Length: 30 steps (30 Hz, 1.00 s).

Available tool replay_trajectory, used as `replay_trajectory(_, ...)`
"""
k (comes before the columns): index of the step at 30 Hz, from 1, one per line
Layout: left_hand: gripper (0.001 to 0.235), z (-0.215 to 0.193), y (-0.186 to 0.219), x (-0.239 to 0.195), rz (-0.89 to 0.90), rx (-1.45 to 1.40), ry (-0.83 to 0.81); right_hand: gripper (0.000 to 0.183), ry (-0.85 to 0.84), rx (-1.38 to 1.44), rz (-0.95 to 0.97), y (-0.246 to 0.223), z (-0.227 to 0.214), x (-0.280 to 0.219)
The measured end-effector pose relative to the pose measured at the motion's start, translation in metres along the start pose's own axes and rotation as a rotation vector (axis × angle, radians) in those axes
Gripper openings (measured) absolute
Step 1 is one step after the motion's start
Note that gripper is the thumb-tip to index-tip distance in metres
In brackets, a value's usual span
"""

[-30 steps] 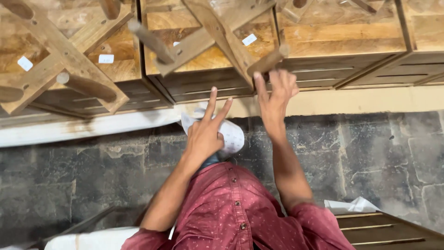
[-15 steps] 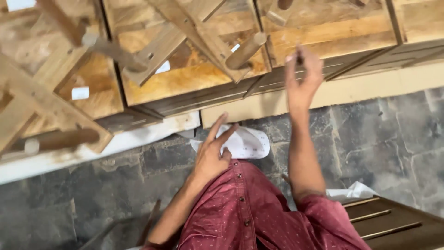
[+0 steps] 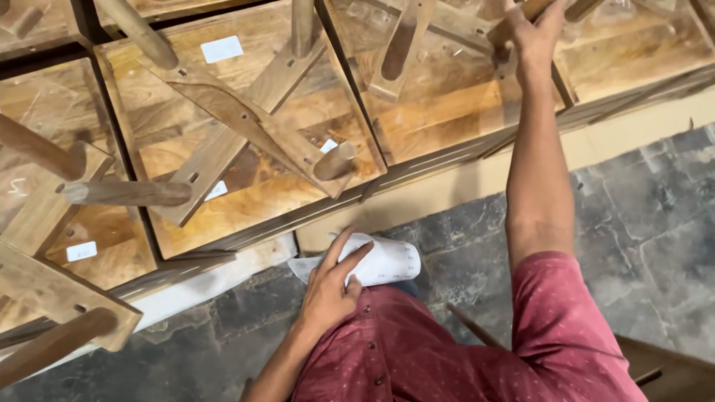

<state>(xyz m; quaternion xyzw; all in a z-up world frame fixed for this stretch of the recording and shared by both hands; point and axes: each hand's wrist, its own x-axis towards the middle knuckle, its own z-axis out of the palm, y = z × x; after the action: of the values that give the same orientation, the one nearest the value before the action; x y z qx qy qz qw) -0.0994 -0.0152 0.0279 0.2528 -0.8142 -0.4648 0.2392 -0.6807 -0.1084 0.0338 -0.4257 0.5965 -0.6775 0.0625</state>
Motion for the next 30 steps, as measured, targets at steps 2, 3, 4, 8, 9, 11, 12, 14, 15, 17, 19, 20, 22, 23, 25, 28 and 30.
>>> replay_trajectory(2, 0.064, 0.005, 0.012, 0.008, -0.099, -0.029, 0.005, 0.044, 0.008, -0.033, 0.001, 0.026, -0.013, 0.009)
replay_trajectory(3, 0.064, 0.009, 0.018, 0.01, -0.195, -0.062, -0.001, 0.036, 0.027, -0.071, 0.004, 0.041, -0.018, 0.012)
replay_trajectory(4, 0.064, 0.017, 0.021, 0.012, -0.216, -0.063, 0.024, 0.036, -0.003, -0.058, 0.009, 0.045, -0.018, 0.015)
replay_trajectory(8, 0.064, 0.051, 0.041, 0.022, -0.347, -0.112, 0.124, 0.044, -0.099, -0.001, -0.106, 0.049, -0.028, 0.015)
replay_trajectory(9, 0.065, 0.062, 0.048, 0.027, -0.36, -0.12, 0.171, 0.036, -0.145, 0.024, -0.039, 0.046, -0.038, 0.013)
replay_trajectory(11, 0.062, 0.084, 0.054, 0.034, -0.311, -0.127, 0.257, 0.046, -0.185, -0.063, -0.098, 0.053, -0.05, 0.011)
replay_trajectory(12, 0.06, 0.096, 0.056, 0.037, -0.232, -0.131, 0.328, 0.055, -0.203, -0.159, -0.176, 0.056, -0.058, 0.01)
replay_trajectory(14, 0.058, 0.116, 0.06, 0.042, -0.188, -0.115, 0.415, 0.054, -0.208, -0.135, -0.188, -0.018, -0.057, -0.046)
replay_trajectory(15, 0.056, 0.125, 0.062, 0.042, -0.116, -0.094, 0.488, 0.054, -0.19, -0.114, -0.216, -0.065, -0.054, -0.071)
replay_trajectory(17, 0.054, 0.136, 0.073, 0.047, -0.147, -0.134, 0.548, 0.049, -0.276, -0.005, -0.088, -0.079, -0.069, -0.125)
replay_trajectory(19, 0.053, 0.143, 0.077, 0.054, -0.149, -0.171, 0.601, 0.044, -0.342, 0.101, 0.023, -0.09, -0.082, -0.174)
replay_trajectory(20, 0.05, 0.148, 0.078, 0.056, -0.156, -0.212, 0.628, 0.062, -0.493, 0.195, 0.2, -0.093, -0.088, -0.2)
replay_trajectory(22, 0.047, 0.153, 0.08, 0.06, -0.165, -0.253, 0.647, 0.08, -0.64, 0.296, 0.379, -0.098, -0.096, -0.237)
replay_trajectory(23, 0.047, 0.154, 0.082, 0.062, -0.173, -0.273, 0.644, 0.082, -0.597, 0.278, 0.475, -0.1, -0.097, -0.249)
replay_trajectory(25, 0.048, 0.157, 0.085, 0.069, -0.163, -0.296, 0.613, 0.084, -0.521, 0.258, 0.562, -0.103, -0.102, -0.263)
replay_trajectory(28, 0.079, 0.169, 0.074, 0.075, -0.252, -0.77, 0.572, 0.084, -0.33, 0.41, 0.549, -0.112, -0.114, -0.272)
replay_trajectory(30, 0.065, 0.181, 0.046, 0.071, -0.299, -1.158, 0.687, 0.088, -0.283, 0.413, 0.472, -0.119, -0.119, -0.272)
